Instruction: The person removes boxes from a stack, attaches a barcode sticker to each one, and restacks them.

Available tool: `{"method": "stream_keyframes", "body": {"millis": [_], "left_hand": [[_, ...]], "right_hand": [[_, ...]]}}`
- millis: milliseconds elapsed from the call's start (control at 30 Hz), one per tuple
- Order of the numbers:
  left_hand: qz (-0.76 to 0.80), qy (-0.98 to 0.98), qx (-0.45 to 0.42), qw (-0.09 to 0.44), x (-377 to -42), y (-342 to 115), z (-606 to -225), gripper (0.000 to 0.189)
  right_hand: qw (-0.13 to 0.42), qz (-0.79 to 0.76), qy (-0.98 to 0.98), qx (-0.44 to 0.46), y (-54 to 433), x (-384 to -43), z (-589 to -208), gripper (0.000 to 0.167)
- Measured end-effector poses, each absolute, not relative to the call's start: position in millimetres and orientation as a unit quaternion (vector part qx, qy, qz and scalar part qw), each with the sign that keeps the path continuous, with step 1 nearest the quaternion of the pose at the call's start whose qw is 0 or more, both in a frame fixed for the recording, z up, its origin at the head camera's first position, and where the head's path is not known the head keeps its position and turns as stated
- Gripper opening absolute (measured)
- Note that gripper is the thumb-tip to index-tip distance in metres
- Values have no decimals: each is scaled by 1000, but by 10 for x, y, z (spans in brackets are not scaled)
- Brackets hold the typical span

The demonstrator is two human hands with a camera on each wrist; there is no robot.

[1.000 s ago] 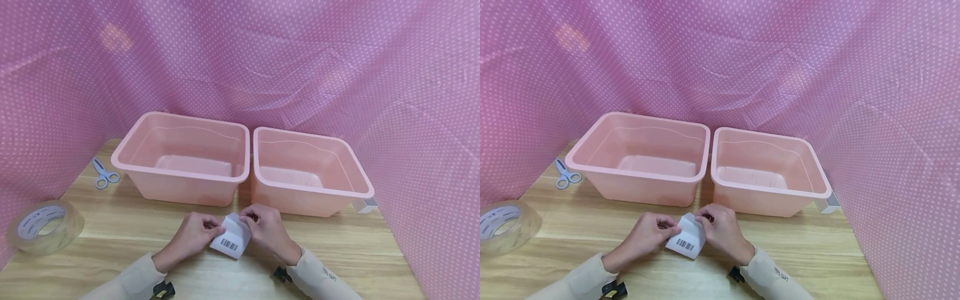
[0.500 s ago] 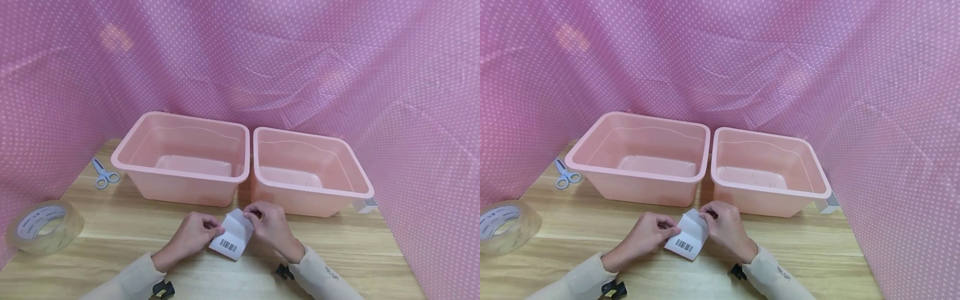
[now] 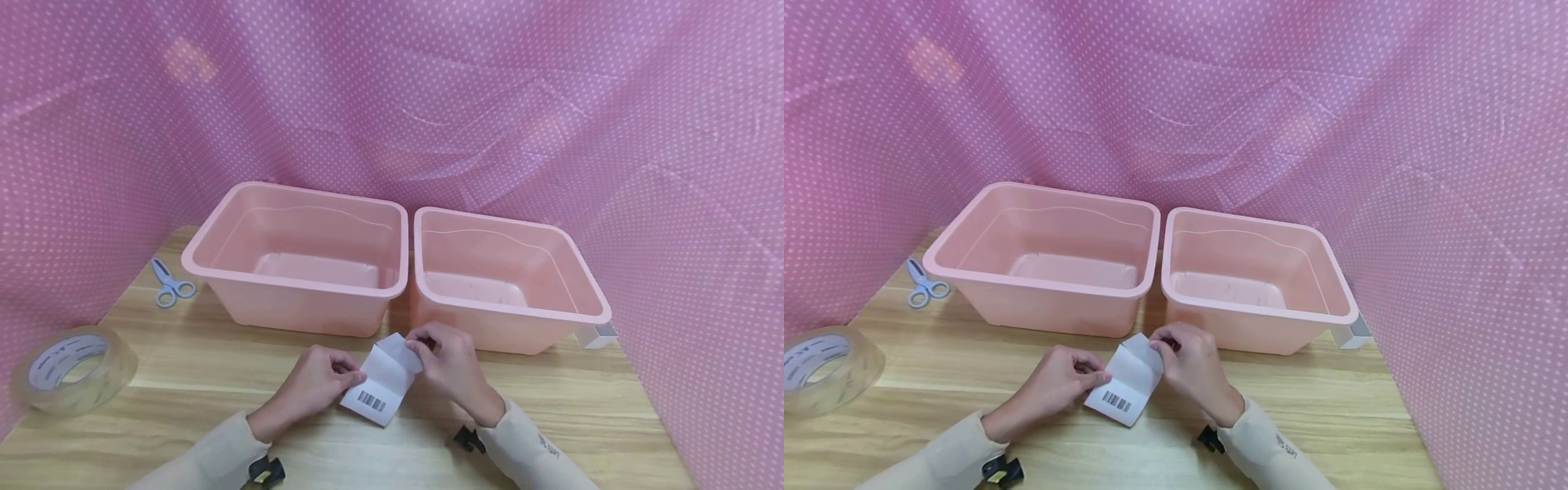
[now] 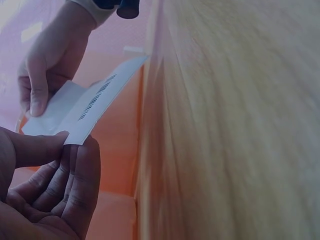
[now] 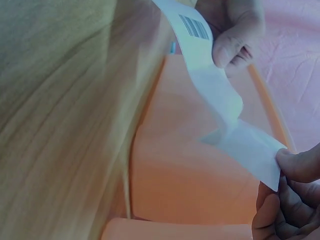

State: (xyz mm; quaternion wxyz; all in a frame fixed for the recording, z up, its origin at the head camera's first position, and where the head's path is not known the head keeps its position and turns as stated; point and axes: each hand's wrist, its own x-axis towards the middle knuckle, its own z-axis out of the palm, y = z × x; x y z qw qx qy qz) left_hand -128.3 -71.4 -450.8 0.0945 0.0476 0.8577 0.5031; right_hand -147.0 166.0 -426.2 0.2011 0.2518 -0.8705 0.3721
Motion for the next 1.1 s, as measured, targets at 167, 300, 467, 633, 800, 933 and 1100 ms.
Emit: {"method": "stream_keyframes", "body": {"millis": [167, 300, 467, 633, 800, 933, 1100], "left_hand": [[512, 851, 57, 106, -1297, -731, -4531, 5], [515, 845, 68, 128, -1312, -750, -4553, 6], [511, 840, 79, 163, -1329, -771, -4578, 13], [486, 856, 77, 161, -1357, -785, -4602, 14], [454, 876, 82, 144, -1367, -783, -4612, 14], [431, 888, 90, 132, -1358, -774, -4595, 12], [401, 905, 89, 115, -1351, -774, -4551, 11]], "right_hand": [[219, 367, -866, 258, 1689, -1483, -4249, 14], [226, 368, -864, 258, 1711, -1496, -4246, 14], [209, 388, -864, 242, 1728, -1493, -4235, 15], [185, 407, -864, 231, 1727, -1476, -4200, 14], [151, 432, -859, 230, 1715, -1473, -4190, 12], [126, 460, -849, 228, 1714, -1466, -4185, 13], [102, 484, -840, 222, 1716, -1448, -4156, 15]]}}
